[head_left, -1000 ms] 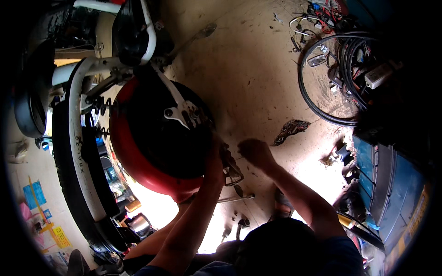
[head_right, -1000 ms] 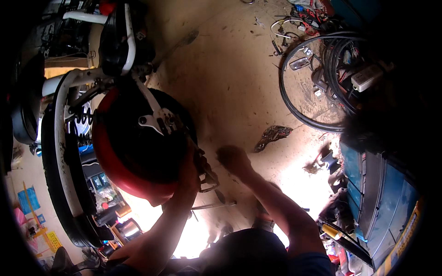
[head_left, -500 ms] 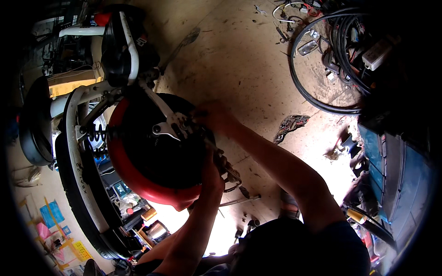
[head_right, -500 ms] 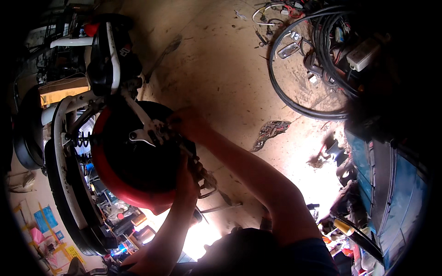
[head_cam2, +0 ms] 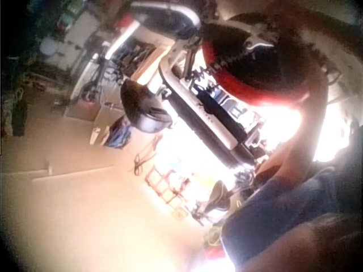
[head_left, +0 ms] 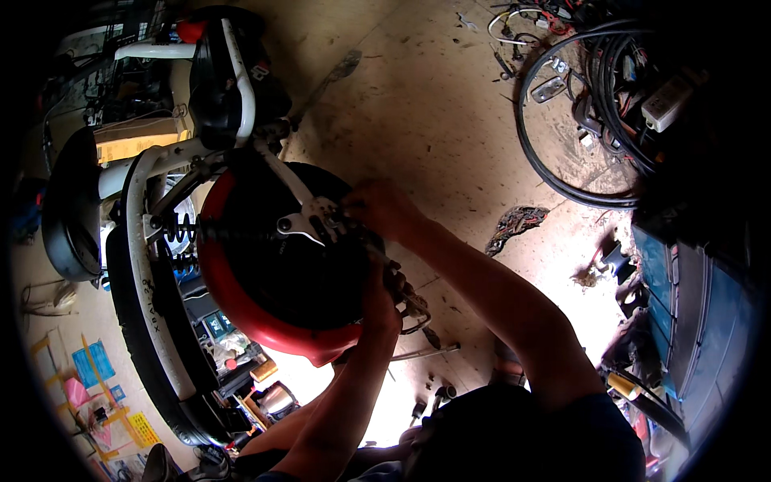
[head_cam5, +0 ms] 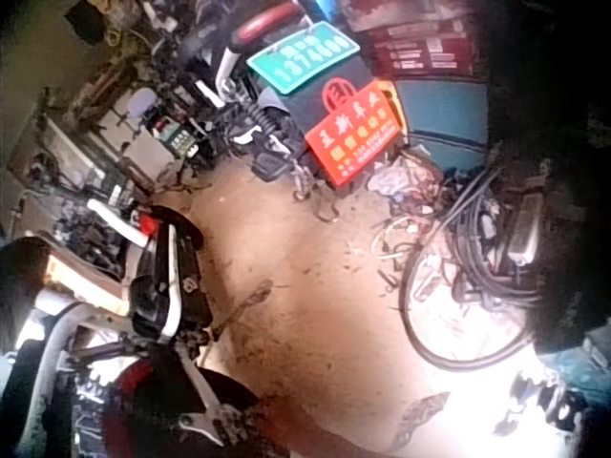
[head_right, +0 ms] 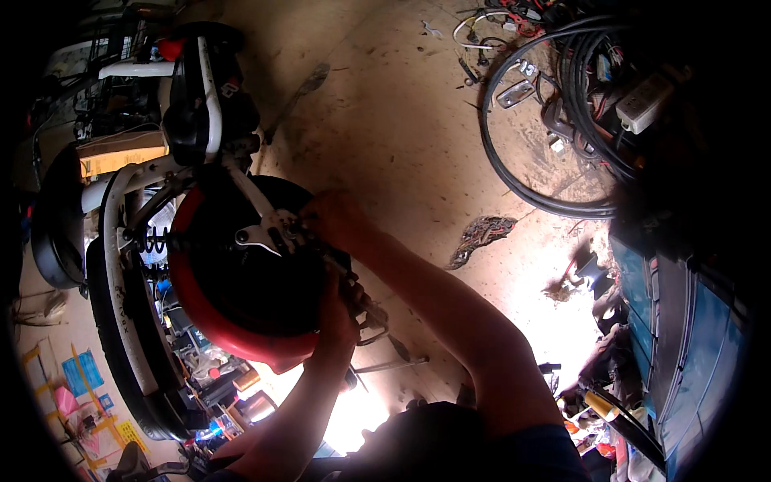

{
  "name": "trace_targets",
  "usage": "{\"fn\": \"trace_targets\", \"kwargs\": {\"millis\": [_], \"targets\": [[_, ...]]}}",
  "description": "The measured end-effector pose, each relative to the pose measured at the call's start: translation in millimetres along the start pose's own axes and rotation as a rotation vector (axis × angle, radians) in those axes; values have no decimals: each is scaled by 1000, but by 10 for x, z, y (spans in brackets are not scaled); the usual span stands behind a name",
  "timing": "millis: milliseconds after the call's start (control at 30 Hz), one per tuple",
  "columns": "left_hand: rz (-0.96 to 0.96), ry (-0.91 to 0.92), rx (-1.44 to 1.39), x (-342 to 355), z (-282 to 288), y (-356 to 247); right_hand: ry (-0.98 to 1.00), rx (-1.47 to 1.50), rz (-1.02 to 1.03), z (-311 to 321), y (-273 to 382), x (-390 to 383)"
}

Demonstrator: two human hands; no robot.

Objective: The person is repairing the rear wheel of a red and white scooter in a cluttered workshop. They use a wrench to tighten bolts on the wheel hub and a screwdriver to adjust components near the brake assembly.

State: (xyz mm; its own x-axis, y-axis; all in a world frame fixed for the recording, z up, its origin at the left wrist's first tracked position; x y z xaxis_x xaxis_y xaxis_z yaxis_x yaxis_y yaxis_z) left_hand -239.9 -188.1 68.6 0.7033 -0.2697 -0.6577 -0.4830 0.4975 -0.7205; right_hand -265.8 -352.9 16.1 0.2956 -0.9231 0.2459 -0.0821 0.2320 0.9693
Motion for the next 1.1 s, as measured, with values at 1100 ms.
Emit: {"fn": "trace_targets", "kwargs": {"millis": [1100], "targets": [[64,-41,43,-99,-25,-103,161,-83,32,110,76,147]]}}
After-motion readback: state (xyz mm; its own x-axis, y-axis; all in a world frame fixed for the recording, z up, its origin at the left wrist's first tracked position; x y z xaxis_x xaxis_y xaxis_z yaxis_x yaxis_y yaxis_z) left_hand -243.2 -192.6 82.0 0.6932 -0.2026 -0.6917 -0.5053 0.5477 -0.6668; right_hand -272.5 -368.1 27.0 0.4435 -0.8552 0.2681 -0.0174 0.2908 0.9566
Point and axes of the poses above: each hand's wrist, its own x-axis towards the middle knuckle, its own z-axis out of the back of the hand, y = z × x, the point moved 1 cm from there along x, towards the middle knuckle, and after that the axes turned 15 degrees about -y, right-handed, at the moved point
